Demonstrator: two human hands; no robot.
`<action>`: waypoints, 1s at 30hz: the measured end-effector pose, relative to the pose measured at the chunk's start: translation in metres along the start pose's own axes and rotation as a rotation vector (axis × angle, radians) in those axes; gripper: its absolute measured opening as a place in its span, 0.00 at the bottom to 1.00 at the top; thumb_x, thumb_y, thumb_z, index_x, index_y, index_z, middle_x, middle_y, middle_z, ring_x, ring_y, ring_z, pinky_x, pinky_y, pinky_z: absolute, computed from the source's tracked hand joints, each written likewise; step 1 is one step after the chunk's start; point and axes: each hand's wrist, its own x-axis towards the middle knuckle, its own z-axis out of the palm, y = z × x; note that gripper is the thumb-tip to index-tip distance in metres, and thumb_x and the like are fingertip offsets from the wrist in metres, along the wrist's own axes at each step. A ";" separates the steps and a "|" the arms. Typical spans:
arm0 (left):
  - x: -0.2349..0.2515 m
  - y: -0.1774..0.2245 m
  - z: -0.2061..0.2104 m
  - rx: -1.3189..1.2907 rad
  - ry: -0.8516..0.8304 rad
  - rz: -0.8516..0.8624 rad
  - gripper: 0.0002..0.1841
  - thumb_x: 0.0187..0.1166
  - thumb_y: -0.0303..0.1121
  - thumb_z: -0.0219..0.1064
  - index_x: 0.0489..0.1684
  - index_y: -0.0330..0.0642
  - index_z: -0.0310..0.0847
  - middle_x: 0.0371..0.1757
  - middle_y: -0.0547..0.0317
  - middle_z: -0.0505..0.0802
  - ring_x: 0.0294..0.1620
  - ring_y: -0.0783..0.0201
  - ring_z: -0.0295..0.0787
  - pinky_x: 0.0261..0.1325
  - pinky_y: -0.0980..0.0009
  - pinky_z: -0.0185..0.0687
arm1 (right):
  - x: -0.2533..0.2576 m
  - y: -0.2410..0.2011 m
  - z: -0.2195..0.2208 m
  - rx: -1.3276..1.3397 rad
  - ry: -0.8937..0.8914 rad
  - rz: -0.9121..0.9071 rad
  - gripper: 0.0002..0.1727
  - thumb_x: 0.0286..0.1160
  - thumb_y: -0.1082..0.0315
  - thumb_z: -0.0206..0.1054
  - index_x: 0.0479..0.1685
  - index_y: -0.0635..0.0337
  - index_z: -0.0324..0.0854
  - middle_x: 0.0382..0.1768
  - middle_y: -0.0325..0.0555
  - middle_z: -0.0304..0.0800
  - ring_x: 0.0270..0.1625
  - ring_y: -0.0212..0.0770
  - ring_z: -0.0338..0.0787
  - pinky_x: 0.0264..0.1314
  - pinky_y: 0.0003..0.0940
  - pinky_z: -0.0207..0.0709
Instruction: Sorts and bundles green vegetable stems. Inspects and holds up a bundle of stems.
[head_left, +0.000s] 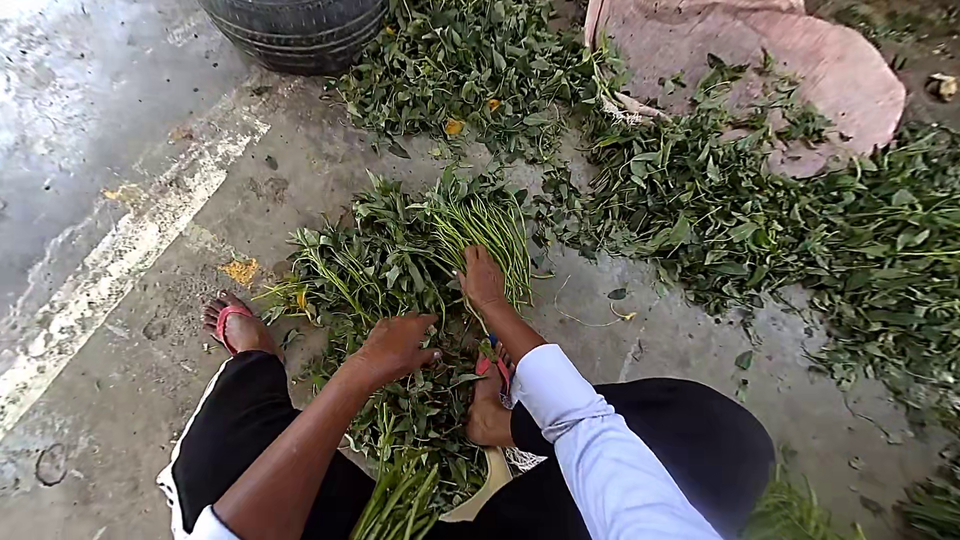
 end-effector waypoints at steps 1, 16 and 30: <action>0.003 -0.001 -0.001 0.030 0.019 -0.049 0.34 0.85 0.48 0.67 0.89 0.44 0.65 0.82 0.39 0.77 0.82 0.39 0.72 0.84 0.35 0.59 | 0.009 0.003 0.002 -0.035 0.042 0.037 0.30 0.75 0.63 0.75 0.73 0.69 0.75 0.70 0.72 0.78 0.69 0.72 0.82 0.63 0.66 0.79; 0.019 -0.001 -0.001 0.174 0.012 -0.152 0.33 0.84 0.46 0.67 0.87 0.43 0.67 0.82 0.39 0.77 0.86 0.38 0.66 0.87 0.30 0.45 | 0.042 0.013 0.002 -0.241 0.022 0.050 0.27 0.67 0.66 0.79 0.65 0.70 0.82 0.70 0.70 0.79 0.73 0.70 0.78 0.72 0.69 0.68; 0.046 -0.017 0.011 -1.037 0.225 -0.033 0.27 0.95 0.45 0.51 0.85 0.38 0.67 0.82 0.42 0.77 0.82 0.49 0.73 0.82 0.49 0.67 | -0.034 -0.037 -0.009 0.183 0.155 0.012 0.18 0.73 0.69 0.74 0.59 0.68 0.83 0.50 0.66 0.91 0.57 0.67 0.90 0.62 0.67 0.78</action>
